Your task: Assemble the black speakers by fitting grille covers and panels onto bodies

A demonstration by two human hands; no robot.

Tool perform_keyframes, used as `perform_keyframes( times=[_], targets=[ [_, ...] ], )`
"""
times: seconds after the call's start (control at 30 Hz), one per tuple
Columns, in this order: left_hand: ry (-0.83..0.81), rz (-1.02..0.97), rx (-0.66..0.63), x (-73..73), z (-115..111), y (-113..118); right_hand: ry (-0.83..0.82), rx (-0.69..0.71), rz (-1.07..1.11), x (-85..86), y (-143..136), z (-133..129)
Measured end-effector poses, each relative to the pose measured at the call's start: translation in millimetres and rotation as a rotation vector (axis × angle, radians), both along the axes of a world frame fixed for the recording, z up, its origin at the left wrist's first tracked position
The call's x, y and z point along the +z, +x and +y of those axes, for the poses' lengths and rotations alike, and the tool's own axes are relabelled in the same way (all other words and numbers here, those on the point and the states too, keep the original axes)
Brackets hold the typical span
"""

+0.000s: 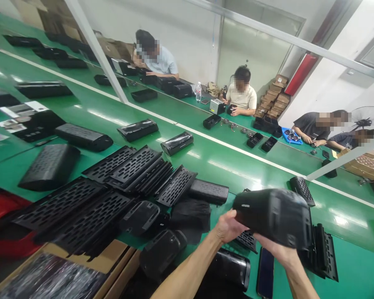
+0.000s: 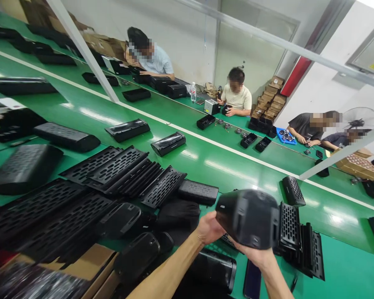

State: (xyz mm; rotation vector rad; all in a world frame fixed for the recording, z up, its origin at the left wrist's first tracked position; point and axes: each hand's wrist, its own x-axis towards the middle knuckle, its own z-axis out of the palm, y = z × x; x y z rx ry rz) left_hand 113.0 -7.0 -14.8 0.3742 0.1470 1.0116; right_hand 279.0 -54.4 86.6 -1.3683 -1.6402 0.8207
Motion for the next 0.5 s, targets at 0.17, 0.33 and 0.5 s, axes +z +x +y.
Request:
perform_keyframes(
  times=[0.17, 0.33, 0.5],
  targets=[
    [0.093, 0.341, 0.340, 6.8, -13.1, -28.9, 0.225, 0.082, -0.452, 21.3, -0.8, 13.1],
    [0.397, 0.868, 0.385, 34.6, -20.9, -47.6, 0.264, 0.250, -0.951, 25.7, -4.1, 16.8],
    [0.332, 0.796, 0.435, 34.4, -26.8, -57.3, 0.050, 0.110, -0.588, 14.1, 31.7, 9.7]
  ],
)
